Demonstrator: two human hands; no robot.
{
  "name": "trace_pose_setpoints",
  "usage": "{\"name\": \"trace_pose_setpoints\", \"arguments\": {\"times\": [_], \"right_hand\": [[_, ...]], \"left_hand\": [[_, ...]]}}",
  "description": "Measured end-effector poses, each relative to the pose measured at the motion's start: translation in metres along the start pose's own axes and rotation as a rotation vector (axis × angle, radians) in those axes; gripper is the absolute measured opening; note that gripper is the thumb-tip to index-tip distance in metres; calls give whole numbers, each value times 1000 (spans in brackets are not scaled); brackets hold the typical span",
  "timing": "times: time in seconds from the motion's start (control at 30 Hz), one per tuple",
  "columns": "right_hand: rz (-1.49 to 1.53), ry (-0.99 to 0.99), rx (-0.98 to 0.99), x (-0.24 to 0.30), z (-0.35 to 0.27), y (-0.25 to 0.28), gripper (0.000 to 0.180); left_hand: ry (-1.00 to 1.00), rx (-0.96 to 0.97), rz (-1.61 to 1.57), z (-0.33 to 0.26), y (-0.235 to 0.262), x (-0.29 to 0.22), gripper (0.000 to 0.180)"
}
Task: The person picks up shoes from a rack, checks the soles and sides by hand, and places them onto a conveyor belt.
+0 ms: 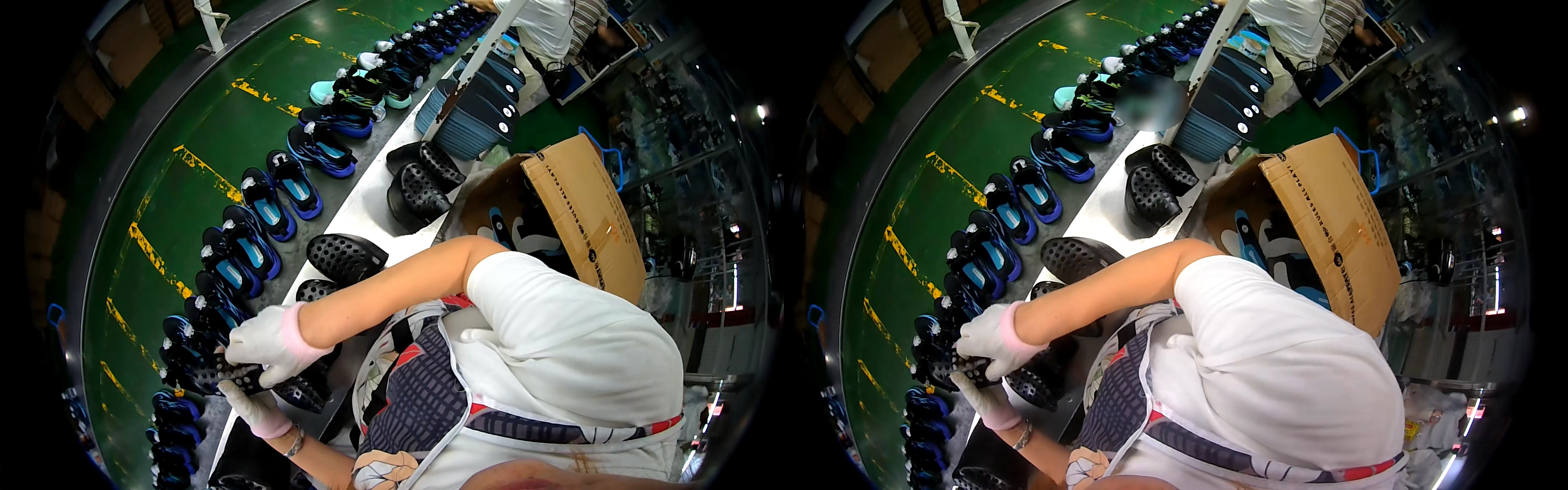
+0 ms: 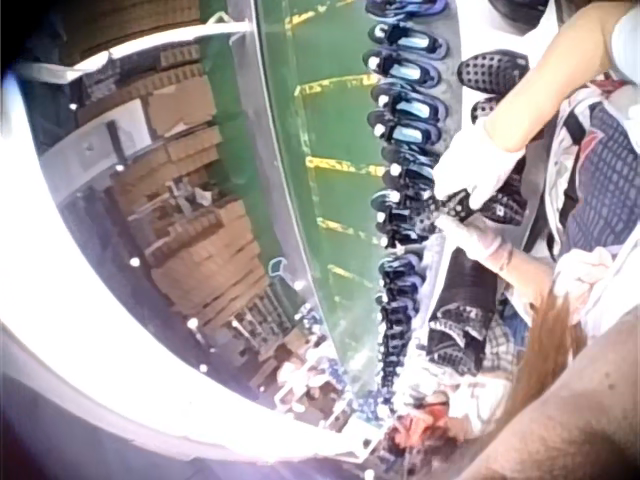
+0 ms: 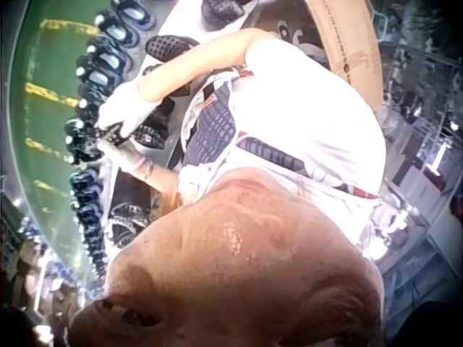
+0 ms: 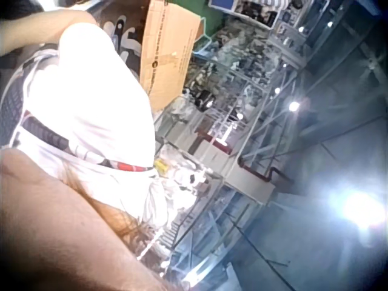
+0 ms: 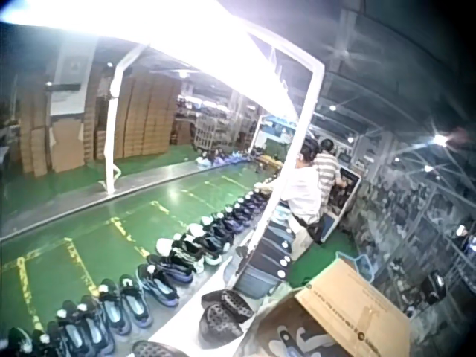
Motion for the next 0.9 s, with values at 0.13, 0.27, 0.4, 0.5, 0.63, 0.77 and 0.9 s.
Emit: {"name": "trace_pose_setpoints", "arguments": {"times": [0.13,0.27,0.4,0.5,0.63,0.77,0.9], "right_hand": [[-66,-165,172,-4,26,-22,45],[-105,-141,160,-8,51,-46,46],[-197,-88,243,11,94,-62,48],[-208,-126,218,17,119,-79,39],[-262,-74,287,19,156,-105,43],[-374,-180,304,0,171,-116,43],[-346,-253,363,-9,196,-124,46]], "left_hand": [[-130,-92,209,-1,28,-12,54],[-185,-238,219,-4,39,-25,48],[-229,-361,175,-5,86,-41,40],[-214,-424,7,5,139,-36,32],[-112,-566,89,5,170,-58,29],[-39,-588,573,7,188,-68,40],[-535,-723,1615,2,198,-97,38]]}}
Point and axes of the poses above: each hand's wrist, its own z-axis towards the middle knuckle, its own y-axis out of the back of the hand, x = y × z, the point moved 5 cm from there along z, towards the middle knuckle, and after that the axes turned 10 degrees about -z, right-handed, at the moved point
